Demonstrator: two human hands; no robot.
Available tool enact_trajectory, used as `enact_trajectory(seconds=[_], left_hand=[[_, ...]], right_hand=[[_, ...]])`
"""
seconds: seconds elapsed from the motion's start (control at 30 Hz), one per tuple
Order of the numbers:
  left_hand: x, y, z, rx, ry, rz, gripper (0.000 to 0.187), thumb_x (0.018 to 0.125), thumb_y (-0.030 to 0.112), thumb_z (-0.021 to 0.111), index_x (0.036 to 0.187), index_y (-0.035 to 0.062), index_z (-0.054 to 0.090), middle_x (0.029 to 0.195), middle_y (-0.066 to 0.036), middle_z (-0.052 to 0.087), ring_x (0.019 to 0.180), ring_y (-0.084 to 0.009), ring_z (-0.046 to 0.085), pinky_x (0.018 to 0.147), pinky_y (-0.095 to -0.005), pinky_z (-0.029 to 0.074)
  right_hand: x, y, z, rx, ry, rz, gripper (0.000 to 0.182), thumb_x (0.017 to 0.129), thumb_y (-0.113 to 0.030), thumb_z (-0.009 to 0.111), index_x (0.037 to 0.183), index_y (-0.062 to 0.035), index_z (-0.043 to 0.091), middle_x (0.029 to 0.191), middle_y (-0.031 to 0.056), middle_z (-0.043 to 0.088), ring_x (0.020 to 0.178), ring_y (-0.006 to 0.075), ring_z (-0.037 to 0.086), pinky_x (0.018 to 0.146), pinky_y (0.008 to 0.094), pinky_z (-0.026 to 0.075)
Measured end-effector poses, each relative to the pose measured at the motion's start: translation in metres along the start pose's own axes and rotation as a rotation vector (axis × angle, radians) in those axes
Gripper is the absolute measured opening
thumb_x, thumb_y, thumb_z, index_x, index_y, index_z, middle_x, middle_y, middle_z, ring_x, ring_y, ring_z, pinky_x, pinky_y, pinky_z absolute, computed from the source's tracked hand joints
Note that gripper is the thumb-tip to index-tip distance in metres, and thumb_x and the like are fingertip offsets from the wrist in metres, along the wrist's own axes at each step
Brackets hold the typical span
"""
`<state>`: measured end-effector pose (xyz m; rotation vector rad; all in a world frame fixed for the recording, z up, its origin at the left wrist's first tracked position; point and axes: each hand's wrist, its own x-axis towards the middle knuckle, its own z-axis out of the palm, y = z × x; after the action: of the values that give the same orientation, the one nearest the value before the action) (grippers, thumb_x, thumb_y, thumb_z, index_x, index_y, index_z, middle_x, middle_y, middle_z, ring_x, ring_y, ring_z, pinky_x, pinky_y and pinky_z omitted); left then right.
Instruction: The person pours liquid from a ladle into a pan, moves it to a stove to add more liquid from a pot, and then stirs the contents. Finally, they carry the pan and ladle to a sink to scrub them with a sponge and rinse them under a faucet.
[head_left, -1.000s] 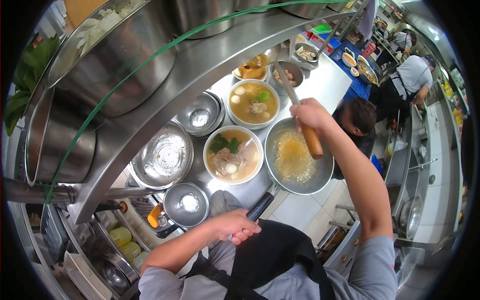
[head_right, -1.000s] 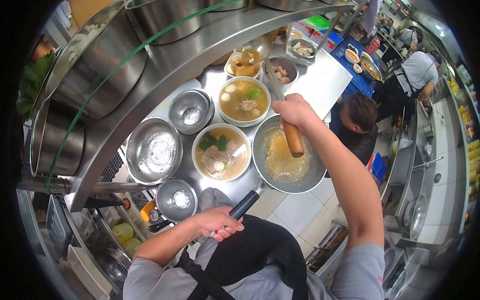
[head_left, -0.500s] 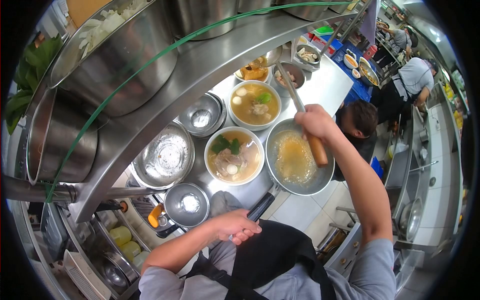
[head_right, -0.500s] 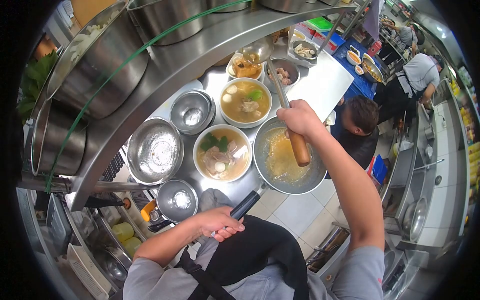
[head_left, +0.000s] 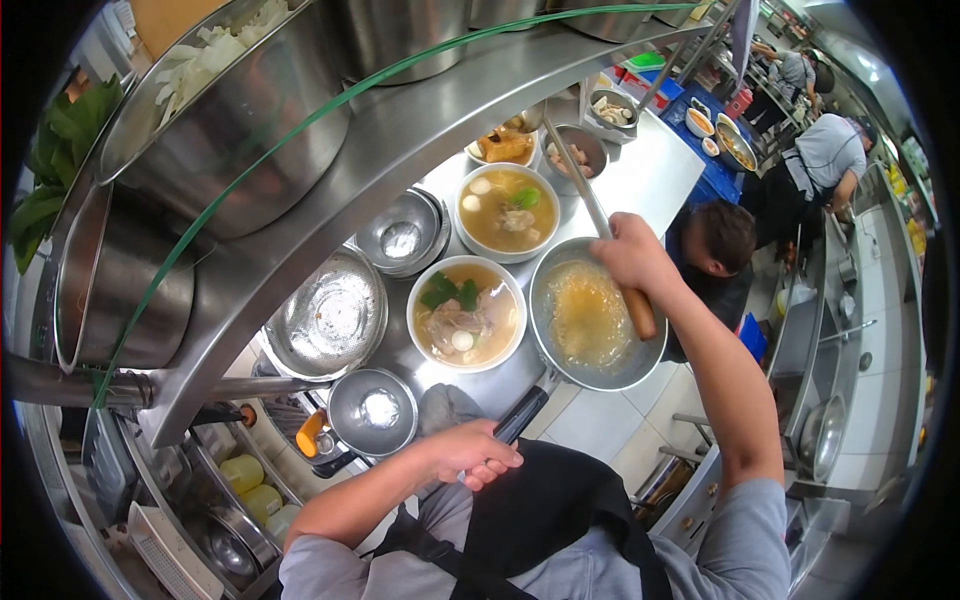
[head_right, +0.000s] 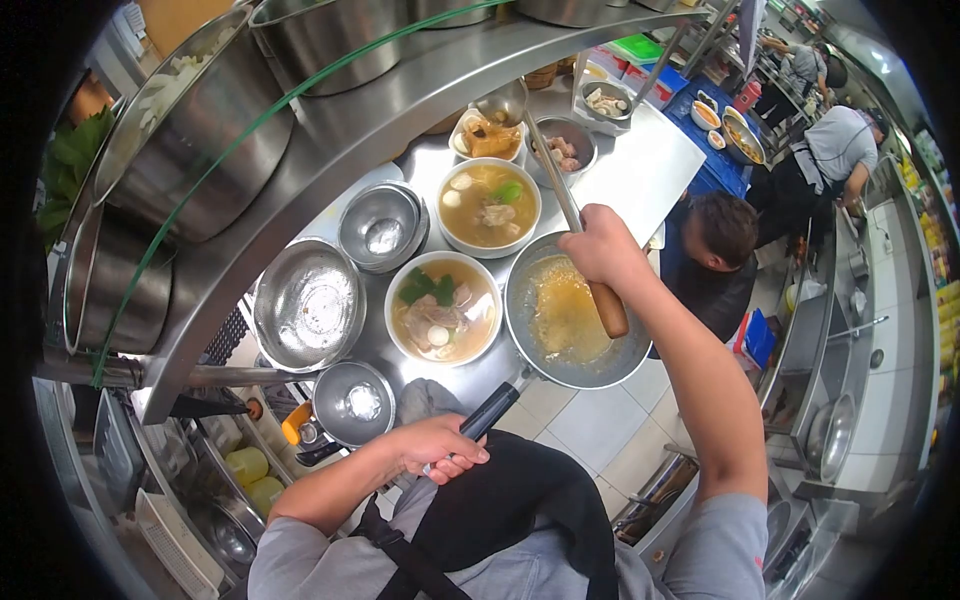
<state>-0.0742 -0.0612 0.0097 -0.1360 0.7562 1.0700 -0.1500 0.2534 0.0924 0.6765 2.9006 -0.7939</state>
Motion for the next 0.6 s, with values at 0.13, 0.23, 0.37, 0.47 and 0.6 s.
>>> enact_trajectory(seconds=[0.13,0.23,0.37,0.47,0.6], left_hand=[[0.001,0.0,0.0,-0.002,-0.001,0.002,0.024,0.09,0.01,0.065,0.08,0.0126,0.043,0.059,0.006,0.038,0.042,-0.0016,0.035,0.034,-0.0198,0.028],[0.002,0.0,0.001,0.012,0.002,0.0,0.024,0.09,0.01,0.065,0.079,0.0126,0.043,0.059,0.006,0.038,0.042,-0.0017,0.034,0.034,-0.0198,0.028],[0.0,0.001,0.003,0.021,0.007,0.006,0.024,0.09,0.01,0.064,0.079,0.0127,0.043,0.059,0.006,0.037,0.042,-0.0018,0.034,0.034,-0.02,0.028],[0.0,0.001,0.006,0.028,0.017,0.011,0.024,0.09,0.01,0.064,0.078,0.0129,0.043,0.059,0.006,0.037,0.042,-0.0019,0.034,0.035,-0.0203,0.028],[0.005,0.002,0.004,0.04,0.04,-0.004,0.023,0.09,0.01,0.063,0.079,0.0131,0.043,0.059,0.006,0.037,0.042,-0.0023,0.033,0.035,-0.0209,0.026]], right_hand=[[-0.002,0.006,0.001,-0.056,0.057,-0.034,0.025,0.075,-0.015,0.064,0.082,0.0083,0.06,0.075,0.0267,0.061,0.074,0.0336,0.065,0.072,0.042,0.05],[-0.002,-0.001,-0.006,-0.032,0.025,-0.012,0.025,0.074,-0.015,0.063,0.084,0.0082,0.061,0.077,0.0284,0.062,0.076,0.0366,0.065,0.074,0.0424,0.049],[-0.006,-0.002,-0.011,0.016,0.027,0.01,0.026,0.075,-0.015,0.064,0.086,0.0079,0.062,0.074,0.0235,0.062,0.067,0.0299,0.064,0.067,0.0399,0.05],[-0.014,-0.004,-0.019,0.27,-0.066,0.102,0.023,0.077,-0.015,0.064,0.084,0.0065,0.06,0.069,0.0171,0.06,0.058,0.0252,0.061,0.06,0.0367,0.051],[-0.021,-0.001,-0.024,0.841,-0.228,0.25,0.016,0.08,-0.013,0.062,0.081,0.0007,0.055,0.063,0.0089,0.055,0.049,0.0196,0.055,0.052,0.0306,0.049]])
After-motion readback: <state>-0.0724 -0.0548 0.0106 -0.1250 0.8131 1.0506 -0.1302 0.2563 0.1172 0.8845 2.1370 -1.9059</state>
